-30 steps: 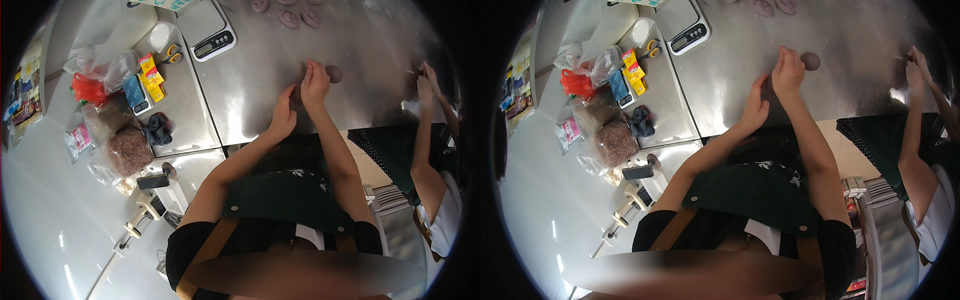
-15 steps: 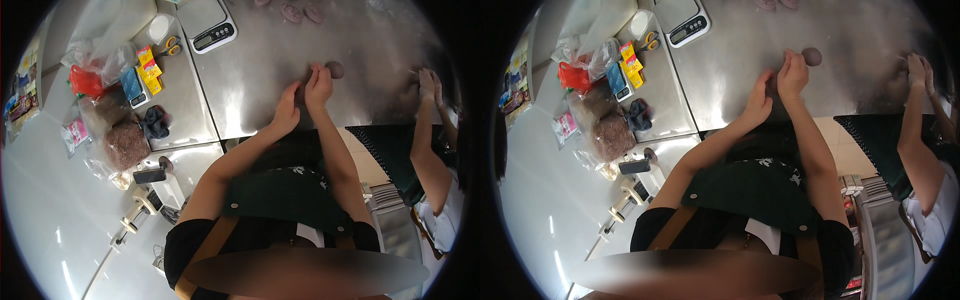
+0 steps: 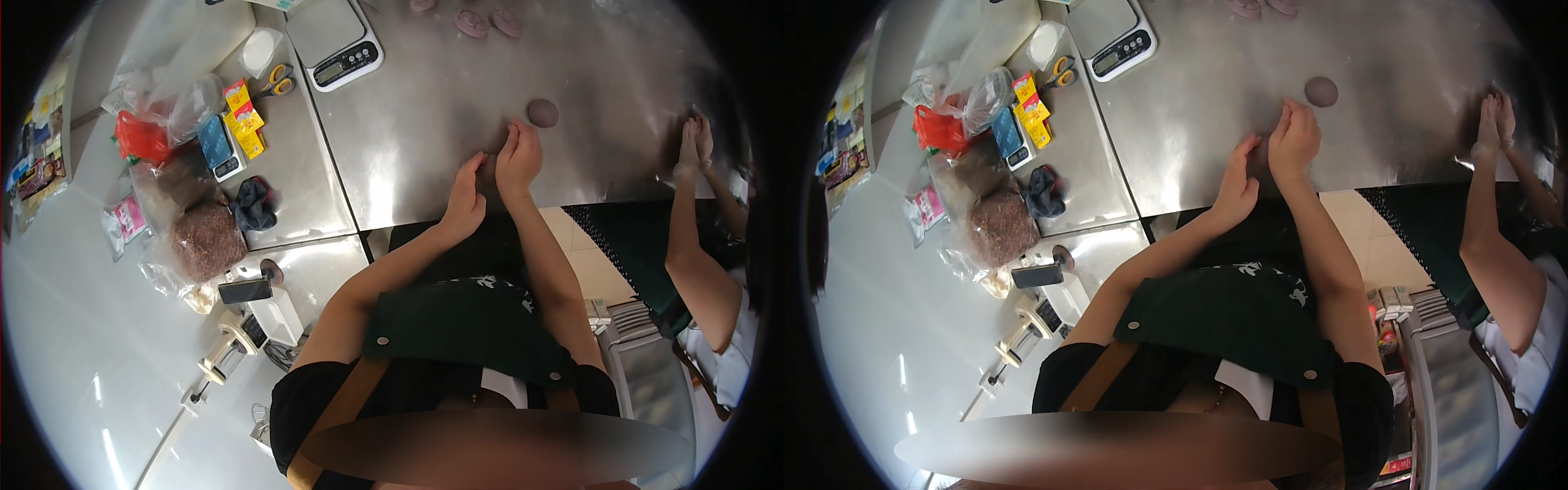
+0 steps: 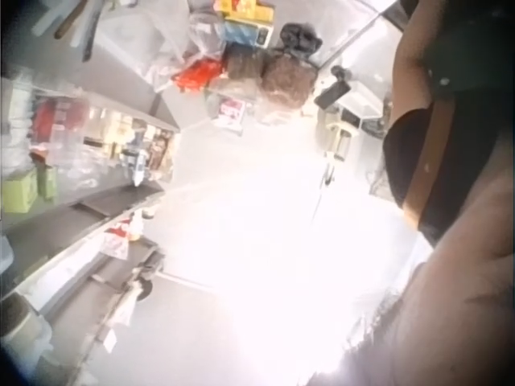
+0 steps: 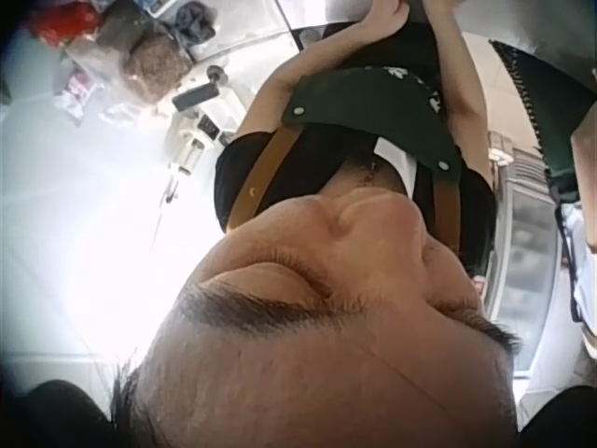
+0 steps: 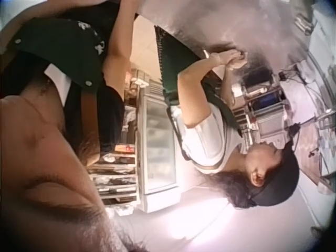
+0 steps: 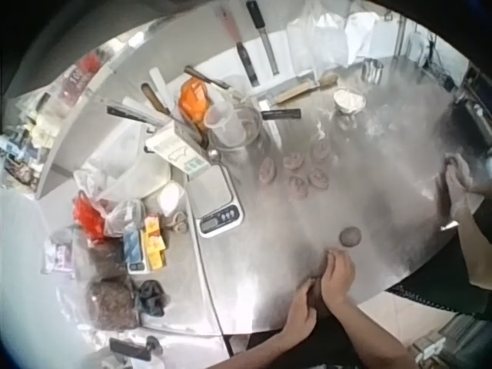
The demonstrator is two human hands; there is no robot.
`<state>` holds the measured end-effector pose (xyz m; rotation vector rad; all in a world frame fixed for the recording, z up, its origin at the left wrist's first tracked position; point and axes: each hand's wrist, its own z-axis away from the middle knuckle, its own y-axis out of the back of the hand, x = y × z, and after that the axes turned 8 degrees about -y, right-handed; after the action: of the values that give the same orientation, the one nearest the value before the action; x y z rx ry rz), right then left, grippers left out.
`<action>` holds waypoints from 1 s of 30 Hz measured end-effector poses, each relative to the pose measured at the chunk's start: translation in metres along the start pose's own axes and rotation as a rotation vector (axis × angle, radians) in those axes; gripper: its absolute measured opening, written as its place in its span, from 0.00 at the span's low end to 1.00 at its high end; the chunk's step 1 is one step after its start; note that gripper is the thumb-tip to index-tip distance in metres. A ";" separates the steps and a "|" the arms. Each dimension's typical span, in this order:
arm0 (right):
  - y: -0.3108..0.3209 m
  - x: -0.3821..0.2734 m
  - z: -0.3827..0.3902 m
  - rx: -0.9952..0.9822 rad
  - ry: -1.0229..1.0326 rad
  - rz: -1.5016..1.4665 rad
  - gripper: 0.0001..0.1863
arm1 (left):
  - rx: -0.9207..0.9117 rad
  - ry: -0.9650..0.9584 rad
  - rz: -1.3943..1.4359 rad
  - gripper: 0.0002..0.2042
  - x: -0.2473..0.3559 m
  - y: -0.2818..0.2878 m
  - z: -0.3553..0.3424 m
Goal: Shaping and rolling purple dough into small balls at a bakery station.
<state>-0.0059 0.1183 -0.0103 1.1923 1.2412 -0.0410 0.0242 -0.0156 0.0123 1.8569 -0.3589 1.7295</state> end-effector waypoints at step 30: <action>-0.041 -0.003 -0.019 -0.036 0.096 0.083 0.11 | 0.181 -0.048 -0.053 0.33 -0.018 0.012 -0.032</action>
<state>-0.0446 0.1118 -0.0329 1.2248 1.2693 0.1008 -0.0112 -0.0102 -0.0027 2.0196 -0.1737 1.7330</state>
